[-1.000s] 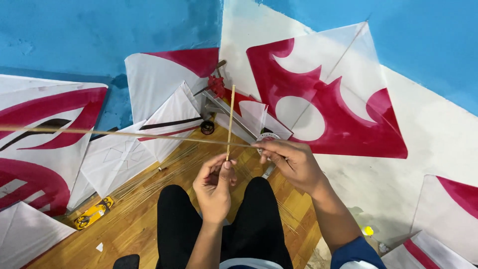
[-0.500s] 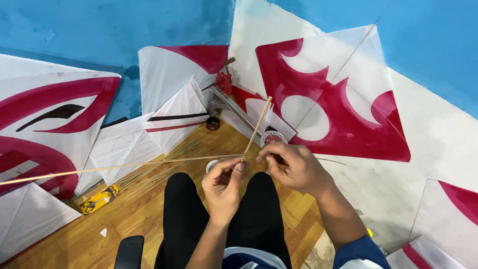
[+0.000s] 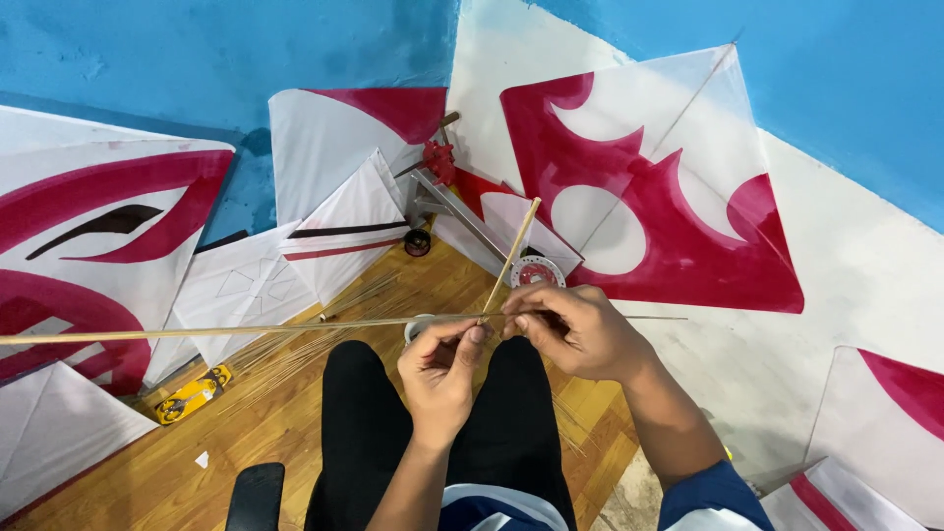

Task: Shaping and bending bamboo sticks to create frames for kites.

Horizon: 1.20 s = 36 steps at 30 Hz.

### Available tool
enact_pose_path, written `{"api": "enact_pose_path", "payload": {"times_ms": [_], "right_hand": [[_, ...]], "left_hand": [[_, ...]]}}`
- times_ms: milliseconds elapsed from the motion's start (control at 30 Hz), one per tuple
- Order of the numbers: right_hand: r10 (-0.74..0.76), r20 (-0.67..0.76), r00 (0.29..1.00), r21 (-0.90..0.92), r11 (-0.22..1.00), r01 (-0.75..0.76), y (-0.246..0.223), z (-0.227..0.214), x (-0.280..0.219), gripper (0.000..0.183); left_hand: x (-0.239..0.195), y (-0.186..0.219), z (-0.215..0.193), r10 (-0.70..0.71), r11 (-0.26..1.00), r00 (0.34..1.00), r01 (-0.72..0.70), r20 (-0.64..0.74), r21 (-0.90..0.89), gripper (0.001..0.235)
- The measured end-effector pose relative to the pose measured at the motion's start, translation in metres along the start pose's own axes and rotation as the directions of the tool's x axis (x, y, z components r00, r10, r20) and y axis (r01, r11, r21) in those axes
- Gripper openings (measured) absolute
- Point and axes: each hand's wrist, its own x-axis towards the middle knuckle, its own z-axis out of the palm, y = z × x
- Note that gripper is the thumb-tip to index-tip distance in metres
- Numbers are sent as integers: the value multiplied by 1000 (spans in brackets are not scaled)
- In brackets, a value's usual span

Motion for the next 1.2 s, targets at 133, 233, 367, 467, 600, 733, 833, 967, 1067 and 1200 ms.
{"api": "enact_pose_path", "payload": {"times_ms": [133,233,367,467,600,733,833,967,1067,1200], "right_hand": [[6,24,1000,26,1000,-7,-3,0,1,20],[-89,-32,995,-116,990,85,-2,1,5,16],[-398,-85,913,-412,849,331,3,4,7,13],[-404,-91,910,-432,839,330,5,5,7,13],[-304,-68,950,-343,902,264,-2,5,8,12],[-237,-215,948,-238,954,184,-13,15,18,12],[-148,-304,941,-168,981,100,-7,20,11,11],[-61,-406,912,-105,994,20,-1,28,9,18],[5,-450,893,-40,999,-25,-3,42,17,29],[57,-535,843,-6,997,-71,-4,58,30,23]], "left_hand": [[1,2,0,12,1000,1000,-12,7,-8,10],[2,2,-1,19,1000,1000,-19,0,-16,10],[2,2,-1,44,998,999,-44,-9,-41,8],[3,1,-2,48,998,999,-49,-10,-29,7],[3,2,-3,23,1000,1000,-23,-4,-13,9],[10,6,1,57,997,996,-61,-65,-51,9],[11,3,0,45,999,996,-47,-75,-22,7],[14,2,2,54,998,996,-55,-72,-9,9],[15,-6,2,56,998,996,-54,-68,27,9],[17,-11,3,57,998,995,-54,-84,43,9]]}}
